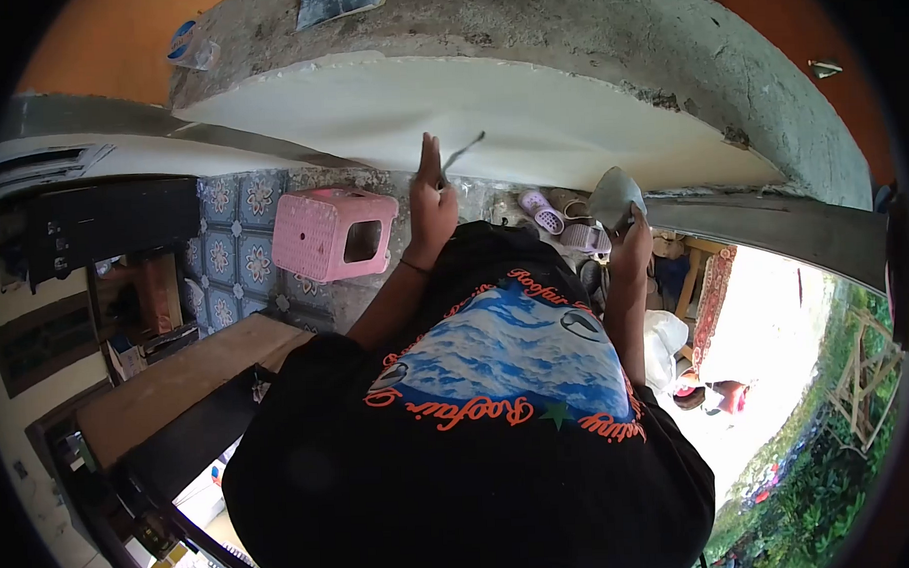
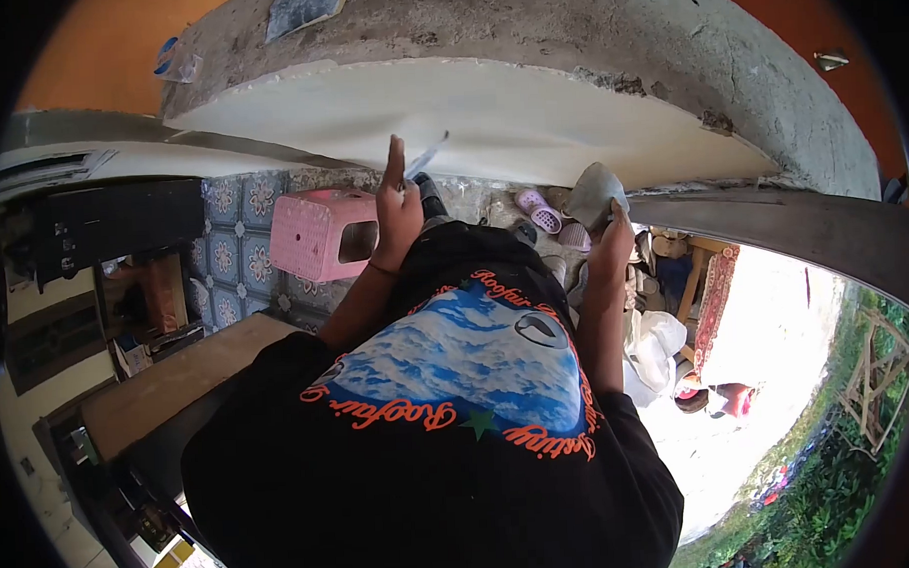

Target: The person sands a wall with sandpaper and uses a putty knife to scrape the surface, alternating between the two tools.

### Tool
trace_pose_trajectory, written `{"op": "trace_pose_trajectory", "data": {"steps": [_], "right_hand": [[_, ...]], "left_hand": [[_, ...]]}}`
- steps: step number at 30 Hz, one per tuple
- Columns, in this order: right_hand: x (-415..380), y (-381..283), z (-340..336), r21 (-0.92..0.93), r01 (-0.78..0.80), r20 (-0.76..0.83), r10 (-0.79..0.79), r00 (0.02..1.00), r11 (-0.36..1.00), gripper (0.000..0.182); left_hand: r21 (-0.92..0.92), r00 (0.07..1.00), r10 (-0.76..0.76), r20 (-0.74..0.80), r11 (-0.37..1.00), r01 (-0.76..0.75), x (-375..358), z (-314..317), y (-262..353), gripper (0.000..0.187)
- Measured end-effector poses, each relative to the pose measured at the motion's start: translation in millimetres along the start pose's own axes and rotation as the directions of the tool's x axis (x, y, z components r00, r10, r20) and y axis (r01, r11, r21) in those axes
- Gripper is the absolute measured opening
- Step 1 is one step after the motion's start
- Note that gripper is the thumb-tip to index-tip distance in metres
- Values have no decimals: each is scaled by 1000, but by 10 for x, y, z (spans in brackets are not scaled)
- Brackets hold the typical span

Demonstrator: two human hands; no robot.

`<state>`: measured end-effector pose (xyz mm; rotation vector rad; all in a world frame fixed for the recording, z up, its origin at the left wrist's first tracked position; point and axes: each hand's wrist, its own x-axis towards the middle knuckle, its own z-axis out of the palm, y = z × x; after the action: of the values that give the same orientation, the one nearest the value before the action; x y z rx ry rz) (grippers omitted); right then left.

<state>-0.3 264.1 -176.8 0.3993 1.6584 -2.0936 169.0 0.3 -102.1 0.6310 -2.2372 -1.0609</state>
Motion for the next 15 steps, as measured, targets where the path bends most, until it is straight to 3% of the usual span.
{"op": "trace_pose_trajectory", "data": {"steps": [1,2,4,6,8,12,14,15], "right_hand": [[49,-22,15,294,-187,-16,200,980,938,35],[65,-18,25,309,-182,-37,203,978,933,35],[14,-13,103,380,-268,40,274,961,885,36],[-82,-159,268,441,-277,53,283,958,854,39],[-202,-335,486,554,-239,115,211,971,797,40],[-279,-420,716,536,-130,125,74,989,834,40],[-334,-385,852,570,-91,104,38,994,817,40],[-372,-410,934,562,-97,83,61,995,821,40]], "left_hand": [[-128,985,-121,-127,986,104,80,-167,72,60],[-179,966,-156,-206,976,120,162,-356,93,53],[-328,855,-439,-275,879,345,262,-657,1,36],[-567,844,-461,-274,786,246,454,-877,113,30],[-678,879,-409,-246,720,146,611,-974,138,33],[-661,908,-414,-63,698,273,849,-1097,329,38],[-478,859,-512,-7,756,446,926,-1190,300,37],[-396,897,-440,-45,832,388,969,-1212,303,38]]}}
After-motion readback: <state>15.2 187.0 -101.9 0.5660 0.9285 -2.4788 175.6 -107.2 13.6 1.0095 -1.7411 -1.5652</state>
